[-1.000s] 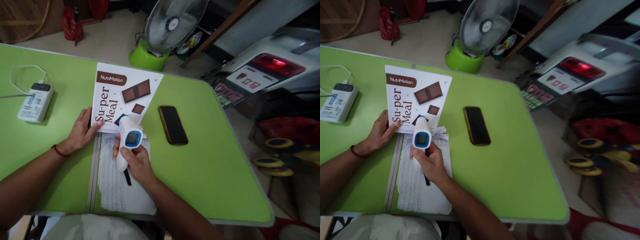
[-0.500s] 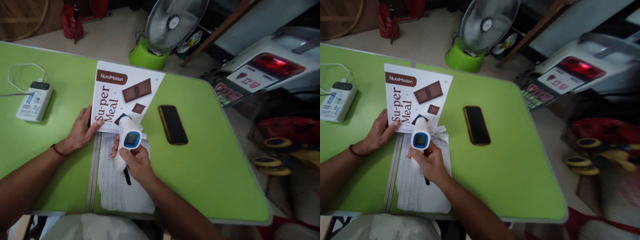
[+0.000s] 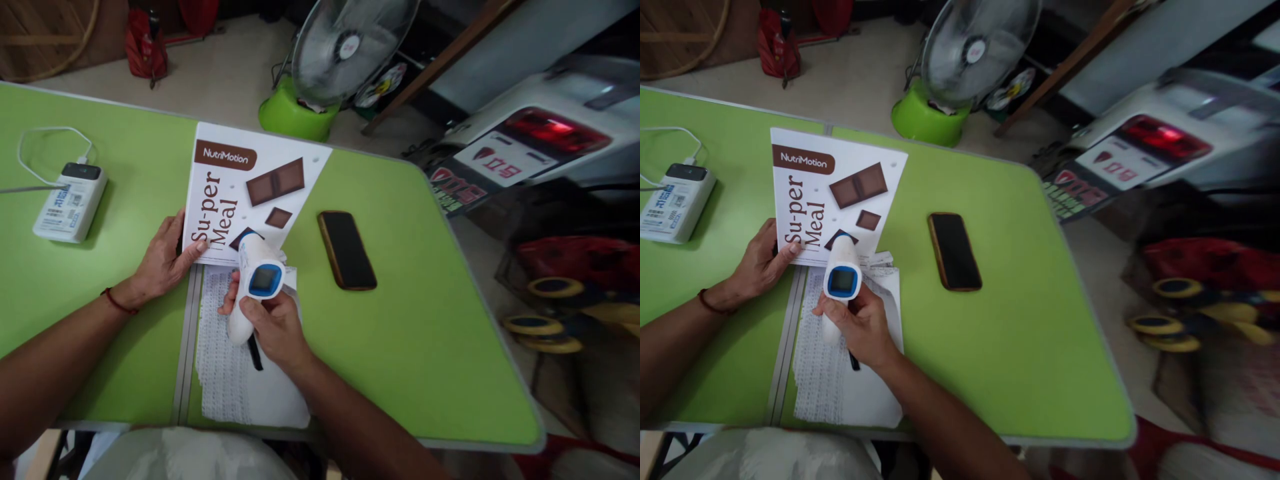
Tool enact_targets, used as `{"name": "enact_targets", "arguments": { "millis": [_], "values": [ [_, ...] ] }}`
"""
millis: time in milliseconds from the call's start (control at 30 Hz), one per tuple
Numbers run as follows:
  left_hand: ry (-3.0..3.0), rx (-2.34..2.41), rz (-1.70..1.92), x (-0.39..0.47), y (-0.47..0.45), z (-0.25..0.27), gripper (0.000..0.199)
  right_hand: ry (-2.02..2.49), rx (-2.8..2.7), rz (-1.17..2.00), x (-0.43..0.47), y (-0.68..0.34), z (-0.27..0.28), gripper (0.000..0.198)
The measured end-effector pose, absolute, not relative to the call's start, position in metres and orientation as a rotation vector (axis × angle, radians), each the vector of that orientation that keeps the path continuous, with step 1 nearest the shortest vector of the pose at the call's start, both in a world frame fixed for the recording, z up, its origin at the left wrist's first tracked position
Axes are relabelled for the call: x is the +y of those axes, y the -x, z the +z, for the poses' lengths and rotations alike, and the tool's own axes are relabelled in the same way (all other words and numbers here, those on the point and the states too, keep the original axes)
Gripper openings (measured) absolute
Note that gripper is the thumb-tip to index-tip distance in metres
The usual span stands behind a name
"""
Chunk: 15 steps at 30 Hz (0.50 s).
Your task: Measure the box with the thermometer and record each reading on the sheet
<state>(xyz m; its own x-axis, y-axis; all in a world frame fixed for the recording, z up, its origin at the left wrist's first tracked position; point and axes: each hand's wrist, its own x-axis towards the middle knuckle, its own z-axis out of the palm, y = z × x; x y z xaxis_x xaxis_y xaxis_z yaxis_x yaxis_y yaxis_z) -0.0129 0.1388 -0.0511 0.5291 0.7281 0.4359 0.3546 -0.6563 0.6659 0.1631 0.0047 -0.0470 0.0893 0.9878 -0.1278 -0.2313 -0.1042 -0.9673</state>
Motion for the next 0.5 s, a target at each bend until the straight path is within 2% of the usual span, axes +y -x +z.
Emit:
{"name": "enact_targets", "arguments": {
  "millis": [500],
  "values": [
    [-2.218, 0.855, 0.981, 0.1379, 0.0134, -0.0489, 0.048, 1.173, -0.958, 1.315, 0.0058, -0.1702, -0.0442, 0.03]
  ]
}}
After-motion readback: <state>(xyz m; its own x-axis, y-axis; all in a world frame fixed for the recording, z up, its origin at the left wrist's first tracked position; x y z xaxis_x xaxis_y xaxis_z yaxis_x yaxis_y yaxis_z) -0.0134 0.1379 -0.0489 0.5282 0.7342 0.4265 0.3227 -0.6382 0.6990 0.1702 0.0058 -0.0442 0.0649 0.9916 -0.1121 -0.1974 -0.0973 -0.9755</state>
